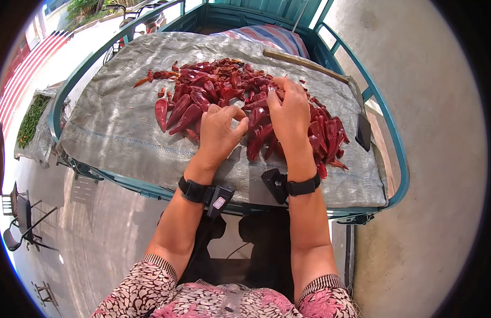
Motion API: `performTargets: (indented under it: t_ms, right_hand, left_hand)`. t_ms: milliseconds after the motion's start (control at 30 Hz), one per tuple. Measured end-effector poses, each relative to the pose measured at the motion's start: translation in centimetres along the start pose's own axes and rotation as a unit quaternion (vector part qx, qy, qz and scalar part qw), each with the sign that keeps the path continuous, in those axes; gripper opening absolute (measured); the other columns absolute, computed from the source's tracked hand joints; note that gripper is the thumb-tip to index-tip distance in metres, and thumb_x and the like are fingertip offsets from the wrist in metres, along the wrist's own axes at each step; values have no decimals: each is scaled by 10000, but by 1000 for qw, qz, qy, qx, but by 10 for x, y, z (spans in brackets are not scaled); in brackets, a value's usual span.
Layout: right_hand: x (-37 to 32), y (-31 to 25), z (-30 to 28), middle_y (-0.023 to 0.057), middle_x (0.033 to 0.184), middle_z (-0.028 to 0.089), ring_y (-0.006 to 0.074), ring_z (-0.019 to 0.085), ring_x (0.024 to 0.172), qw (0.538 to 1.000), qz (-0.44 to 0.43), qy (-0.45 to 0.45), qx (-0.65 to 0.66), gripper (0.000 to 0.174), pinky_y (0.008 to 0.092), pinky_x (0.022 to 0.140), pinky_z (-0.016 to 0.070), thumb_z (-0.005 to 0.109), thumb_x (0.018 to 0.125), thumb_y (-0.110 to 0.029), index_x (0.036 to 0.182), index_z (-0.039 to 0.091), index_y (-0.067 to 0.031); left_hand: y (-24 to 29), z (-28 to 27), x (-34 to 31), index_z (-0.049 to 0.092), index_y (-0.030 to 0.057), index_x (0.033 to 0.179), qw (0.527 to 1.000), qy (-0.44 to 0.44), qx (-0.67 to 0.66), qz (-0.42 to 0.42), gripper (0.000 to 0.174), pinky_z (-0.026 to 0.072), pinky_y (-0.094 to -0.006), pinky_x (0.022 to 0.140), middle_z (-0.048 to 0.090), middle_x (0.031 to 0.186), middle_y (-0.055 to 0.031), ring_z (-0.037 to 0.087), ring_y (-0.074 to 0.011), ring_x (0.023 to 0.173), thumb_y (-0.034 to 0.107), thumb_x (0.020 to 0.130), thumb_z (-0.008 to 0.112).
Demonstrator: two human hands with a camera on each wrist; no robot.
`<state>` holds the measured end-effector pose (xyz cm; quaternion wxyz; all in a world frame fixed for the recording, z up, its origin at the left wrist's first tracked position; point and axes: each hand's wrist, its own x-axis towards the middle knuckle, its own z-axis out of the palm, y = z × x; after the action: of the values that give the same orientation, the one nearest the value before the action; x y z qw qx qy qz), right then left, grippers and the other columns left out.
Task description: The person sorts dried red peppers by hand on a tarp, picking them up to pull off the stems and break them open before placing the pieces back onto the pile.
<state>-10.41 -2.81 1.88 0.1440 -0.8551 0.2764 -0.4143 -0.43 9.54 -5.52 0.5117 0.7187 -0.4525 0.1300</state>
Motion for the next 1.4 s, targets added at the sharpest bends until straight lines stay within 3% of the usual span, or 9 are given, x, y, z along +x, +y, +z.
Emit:
performTargets:
  t_ms: [133, 300, 567, 700, 1100, 1200, 1233, 1333, 1400]
  right_hand:
    - [32, 0, 24, 157, 1169, 653, 347, 632, 1100, 987, -119, -63, -90, 335, 444, 947, 506, 665, 885, -181, 1209, 659, -97]
    - [62, 11, 61, 142, 1424, 536, 353, 537, 1288, 955, -119, -212, -171, 574, 470, 1045, 470, 671, 863, -142, 1413, 533, -233]
    - [85, 20, 96, 178, 1449, 503, 391, 512, 1314, 881, -153, -392, -216, 750, 449, 1099, 437, 598, 849, 70, 1480, 466, -313]
    - [91, 37, 105, 184, 1310, 594, 400, 550, 1244, 896, -174, -362, -192, 658, 457, 1041, 465, 651, 772, 95, 1352, 554, -200]
    - [76, 8, 49, 171, 1065, 624, 387, 618, 1068, 939, -182, -207, -208, 421, 496, 888, 514, 636, 829, 9, 1193, 655, -201]
    - [60, -6, 18, 187, 1060, 630, 394, 626, 1062, 948, -174, -195, -183, 453, 495, 883, 520, 640, 823, 27, 1218, 659, -192]
    - [54, -9, 10, 189, 1062, 632, 397, 627, 1061, 952, -178, -182, -170, 462, 491, 885, 521, 643, 819, 33, 1223, 658, -189]
    - [23, -26, -5, 189, 1068, 634, 401, 630, 1047, 964, -161, -161, -140, 469, 474, 894, 524, 654, 807, 45, 1221, 653, -176]
    - [6, -30, -7, 185, 1065, 633, 394, 632, 1046, 966, -153, -175, -110, 467, 475, 897, 523, 658, 813, 36, 1228, 645, -178]
  left_hand:
    - [-2, 2, -2, 723, 127, 832, 999, -17, 24, 30, 101, 425, -406, 819, 713, 869, -22, 579, -252, 885, 222, 797, 730]
    - [-3, -1, -6, 707, 138, 859, 996, -58, 36, 59, 133, 405, -411, 830, 695, 871, -27, 583, -253, 931, 222, 760, 736]
    - [-5, 0, -10, 696, 166, 948, 990, -87, 79, 79, 211, 392, -414, 855, 650, 1011, -9, 563, -230, 1026, 231, 755, 752]
    - [-10, 5, -13, 699, 164, 954, 990, -74, 79, 85, 208, 388, -408, 884, 662, 1040, -6, 557, -233, 1042, 243, 767, 740]
    - [-7, -1, -10, 672, 126, 860, 994, -68, 26, 79, 141, 419, -422, 851, 691, 908, -26, 615, -253, 914, 222, 785, 744]
    - [-3, -2, -2, 633, 80, 960, 992, -17, -117, -38, 222, 474, -430, 766, 661, 954, -76, 628, -265, 827, 170, 809, 768]
    - [-1, -3, -2, 578, 35, 1170, 984, 21, -162, -69, 410, 518, -393, 722, 617, 1015, -108, 638, -235, 753, 148, 835, 787]
    - [9, -7, 1, 493, 15, 1344, 950, 103, -283, -87, 608, 530, -344, 758, 591, 1130, -114, 633, -170, 764, 181, 849, 803]
    - [8, -7, 0, 492, 37, 1392, 946, 57, -310, -77, 547, 536, -297, 717, 664, 1073, -107, 635, -134, 728, 178, 922, 733]
